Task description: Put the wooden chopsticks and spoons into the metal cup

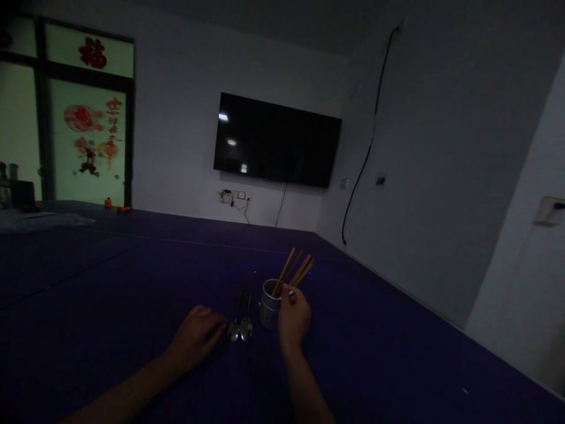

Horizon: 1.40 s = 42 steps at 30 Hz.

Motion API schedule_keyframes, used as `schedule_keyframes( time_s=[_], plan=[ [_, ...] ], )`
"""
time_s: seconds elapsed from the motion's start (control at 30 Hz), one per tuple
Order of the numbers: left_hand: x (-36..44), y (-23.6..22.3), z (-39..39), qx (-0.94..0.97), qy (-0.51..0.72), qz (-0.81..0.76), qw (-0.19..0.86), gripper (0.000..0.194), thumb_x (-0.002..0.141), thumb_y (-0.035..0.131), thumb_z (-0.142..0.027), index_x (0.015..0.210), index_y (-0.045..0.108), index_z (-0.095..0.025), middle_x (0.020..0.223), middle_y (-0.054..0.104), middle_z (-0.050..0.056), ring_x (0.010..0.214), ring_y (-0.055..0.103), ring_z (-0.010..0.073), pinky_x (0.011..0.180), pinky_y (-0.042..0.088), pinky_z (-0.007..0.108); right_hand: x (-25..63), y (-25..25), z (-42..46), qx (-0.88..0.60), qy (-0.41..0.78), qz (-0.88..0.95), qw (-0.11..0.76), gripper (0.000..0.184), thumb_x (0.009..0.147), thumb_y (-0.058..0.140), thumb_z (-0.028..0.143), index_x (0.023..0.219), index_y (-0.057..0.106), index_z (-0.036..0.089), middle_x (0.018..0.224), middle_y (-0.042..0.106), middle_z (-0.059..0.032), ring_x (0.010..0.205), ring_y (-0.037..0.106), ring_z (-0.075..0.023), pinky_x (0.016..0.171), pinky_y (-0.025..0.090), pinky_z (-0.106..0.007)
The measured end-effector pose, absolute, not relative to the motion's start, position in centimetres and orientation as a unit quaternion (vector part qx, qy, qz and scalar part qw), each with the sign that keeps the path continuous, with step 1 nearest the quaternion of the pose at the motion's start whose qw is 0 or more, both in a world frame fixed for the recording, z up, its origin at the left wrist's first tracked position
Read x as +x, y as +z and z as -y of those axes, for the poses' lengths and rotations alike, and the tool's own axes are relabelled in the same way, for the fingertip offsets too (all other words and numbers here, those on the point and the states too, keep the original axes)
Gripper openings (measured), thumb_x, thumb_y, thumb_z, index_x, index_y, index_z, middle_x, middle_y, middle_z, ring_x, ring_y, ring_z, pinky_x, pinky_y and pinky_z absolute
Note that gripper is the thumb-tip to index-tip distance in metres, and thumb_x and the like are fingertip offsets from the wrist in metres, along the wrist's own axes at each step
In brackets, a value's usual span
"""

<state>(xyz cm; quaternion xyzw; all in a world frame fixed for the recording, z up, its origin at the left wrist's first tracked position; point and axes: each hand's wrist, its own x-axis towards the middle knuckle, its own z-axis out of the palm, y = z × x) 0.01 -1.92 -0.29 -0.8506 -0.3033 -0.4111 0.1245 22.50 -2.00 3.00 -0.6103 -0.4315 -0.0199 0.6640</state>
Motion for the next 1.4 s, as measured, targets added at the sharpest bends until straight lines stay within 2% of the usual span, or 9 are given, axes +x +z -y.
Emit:
schedule_keyframes(
  time_s=[0.3, 0.47, 0.73, 0.97, 1.2, 1.3, 1.4],
  plan=[
    [0.0, -0.4, 1.9, -0.849, -0.412, 0.308, 0.126, 0.02, 0.084, 0.042, -0.017, 0.078, 0.06, -0.019, 0.068, 0.063, 0.002, 0.064, 0.054, 0.0138, 0.064, 0.038, 0.029, 23.1, 3.2, 2.0, -0.676, -0.128, 0.49, 0.535, 0.047, 0.085, 0.04, 0.053, 0.092, 0.072, 0.019, 0.08, 0.07, -0.0115, 0.067, 0.062, -0.0229, 0.056, 0.036, -0.029],
    [0.0, -0.6, 1.8, -0.854, -0.4, 0.309, 0.122, 0.02, 0.085, 0.042, -0.017, 0.076, 0.06, -0.02, 0.068, 0.063, 0.002, 0.065, 0.054, 0.0138, 0.064, 0.038, 0.029, 23.7, 2.9, 1.7, -0.694, -0.139, 0.501, 0.497, 0.048, 0.088, 0.036, 0.05, 0.095, 0.072, 0.02, 0.083, 0.071, -0.012, 0.068, 0.062, -0.0231, 0.055, 0.035, -0.029],
    [0.1, -0.4, 2.0, -0.863, -0.383, 0.312, 0.106, 0.017, 0.085, 0.044, -0.018, 0.077, 0.059, -0.02, 0.069, 0.063, 0.001, 0.066, 0.055, 0.0145, 0.065, 0.037, 0.029, 23.4, 3.1, 1.8, -0.696, -0.139, 0.495, 0.502, 0.048, 0.086, 0.039, 0.053, 0.105, 0.069, 0.02, 0.084, 0.071, -0.0117, 0.067, 0.063, -0.0233, 0.054, 0.034, -0.029],
    [0.1, -0.6, 1.8, -0.87, -0.353, 0.332, 0.091, 0.018, 0.085, 0.044, -0.018, 0.076, 0.06, -0.019, 0.07, 0.064, 0.001, 0.068, 0.056, 0.015, 0.068, 0.036, 0.03, 23.0, 3.6, 2.1, -0.705, -0.146, 0.465, 0.515, 0.046, 0.083, 0.044, 0.052, 0.107, 0.068, 0.021, 0.076, 0.07, -0.0093, 0.062, 0.062, -0.0224, 0.051, 0.034, -0.028],
    [0.1, -0.5, 1.9, -0.872, -0.33, 0.355, 0.067, 0.02, 0.087, 0.043, -0.021, 0.078, 0.061, -0.019, 0.072, 0.065, 0.001, 0.07, 0.056, 0.0149, 0.069, 0.035, 0.03, 20.8, 4.0, 3.2, -0.647, -0.193, 0.539, 0.503, 0.05, 0.091, 0.03, 0.048, 0.108, 0.066, 0.018, 0.098, 0.071, -0.0086, 0.08, 0.066, -0.0207, 0.065, 0.045, -0.027],
    [0.1, -0.3, 2.0, -0.872, -0.322, 0.365, 0.055, 0.022, 0.087, 0.042, -0.023, 0.077, 0.061, -0.02, 0.074, 0.065, 0.002, 0.072, 0.057, 0.0153, 0.07, 0.035, 0.03, 18.9, 3.9, 3.7, -0.614, -0.183, 0.632, 0.435, 0.044, 0.093, 0.03, 0.041, 0.105, 0.067, 0.02, 0.101, 0.07, -0.0067, 0.084, 0.066, -0.0176, 0.07, 0.046, -0.024],
    [0.0, -0.2, 2.1, -0.873, -0.314, 0.369, 0.051, 0.022, 0.087, 0.042, -0.022, 0.077, 0.061, -0.019, 0.073, 0.065, 0.002, 0.071, 0.057, 0.0153, 0.07, 0.035, 0.03, 17.1, 3.8, 4.2, -0.614, -0.123, 0.727, 0.283, 0.035, 0.093, 0.037, 0.037, 0.099, 0.069, 0.023, 0.093, 0.072, -0.0052, 0.081, 0.067, -0.0169, 0.069, 0.045, -0.023]
  ],
)
